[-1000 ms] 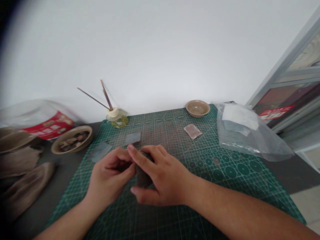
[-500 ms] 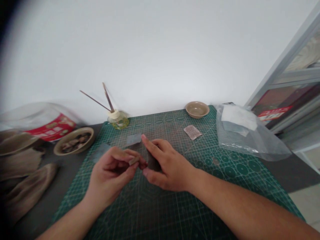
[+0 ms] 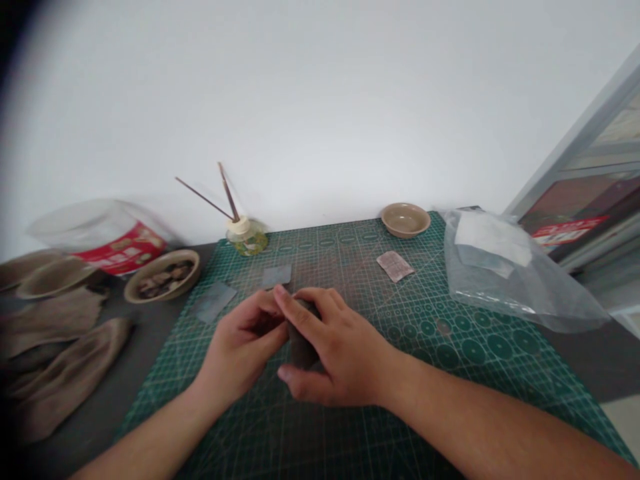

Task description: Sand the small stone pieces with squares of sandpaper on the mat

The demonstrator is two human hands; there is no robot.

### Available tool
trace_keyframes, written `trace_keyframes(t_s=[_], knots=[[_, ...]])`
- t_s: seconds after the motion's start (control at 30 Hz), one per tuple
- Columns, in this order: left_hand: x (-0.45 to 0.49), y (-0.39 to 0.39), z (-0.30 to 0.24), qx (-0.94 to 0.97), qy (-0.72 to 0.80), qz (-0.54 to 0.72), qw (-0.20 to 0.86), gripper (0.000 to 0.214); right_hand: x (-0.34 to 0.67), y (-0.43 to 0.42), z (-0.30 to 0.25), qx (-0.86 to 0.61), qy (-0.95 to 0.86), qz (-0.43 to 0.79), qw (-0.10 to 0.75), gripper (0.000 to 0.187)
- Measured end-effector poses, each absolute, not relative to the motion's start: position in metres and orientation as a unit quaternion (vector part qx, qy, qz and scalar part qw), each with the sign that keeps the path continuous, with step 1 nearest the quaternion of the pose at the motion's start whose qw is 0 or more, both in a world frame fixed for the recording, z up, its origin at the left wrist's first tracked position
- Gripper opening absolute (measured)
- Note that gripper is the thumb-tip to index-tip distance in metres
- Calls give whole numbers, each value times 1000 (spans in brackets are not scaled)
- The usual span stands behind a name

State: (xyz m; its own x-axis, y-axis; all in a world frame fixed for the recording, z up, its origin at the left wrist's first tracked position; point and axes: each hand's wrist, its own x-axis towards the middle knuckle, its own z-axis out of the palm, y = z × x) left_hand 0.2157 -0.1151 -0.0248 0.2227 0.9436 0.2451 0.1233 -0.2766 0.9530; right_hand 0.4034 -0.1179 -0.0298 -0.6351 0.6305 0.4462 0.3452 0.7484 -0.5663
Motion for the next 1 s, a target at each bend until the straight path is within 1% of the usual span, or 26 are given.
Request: trace_keyframes(t_s=[0.1, 0.3, 0.47, 0.63, 0.77, 0.83, 0.93, 1.0], knots=[[215, -116, -24, 656, 420, 455, 432, 12, 404, -118, -29, -284, -884, 196, 314, 88], [214, -118, -21, 637, 401, 492, 438, 8, 406, -117, -30, -303, -880, 179, 320, 87], [215, -118, -18, 664, 405, 483, 402, 15, 402, -118, -31, -287, -883, 177, 327, 89], [216, -119, -17, 643, 408, 498, 416, 8, 402, -118, -31, -297, -878, 180, 330, 87], [217, -119, -18, 642, 420, 504, 396, 9, 401, -118, -31, -285, -879, 184, 335, 89], [217, -119, -19, 625, 413, 520, 411, 8, 402, -117, -32, -283, -880, 189, 331, 89], [217, -121, -20, 584, 382, 549, 460, 10, 407, -113, -33, -316, -873, 194, 318, 88], [217, -121, -20, 578, 380, 558, 459, 11, 409, -112, -32, -336, -865, 197, 317, 88]])
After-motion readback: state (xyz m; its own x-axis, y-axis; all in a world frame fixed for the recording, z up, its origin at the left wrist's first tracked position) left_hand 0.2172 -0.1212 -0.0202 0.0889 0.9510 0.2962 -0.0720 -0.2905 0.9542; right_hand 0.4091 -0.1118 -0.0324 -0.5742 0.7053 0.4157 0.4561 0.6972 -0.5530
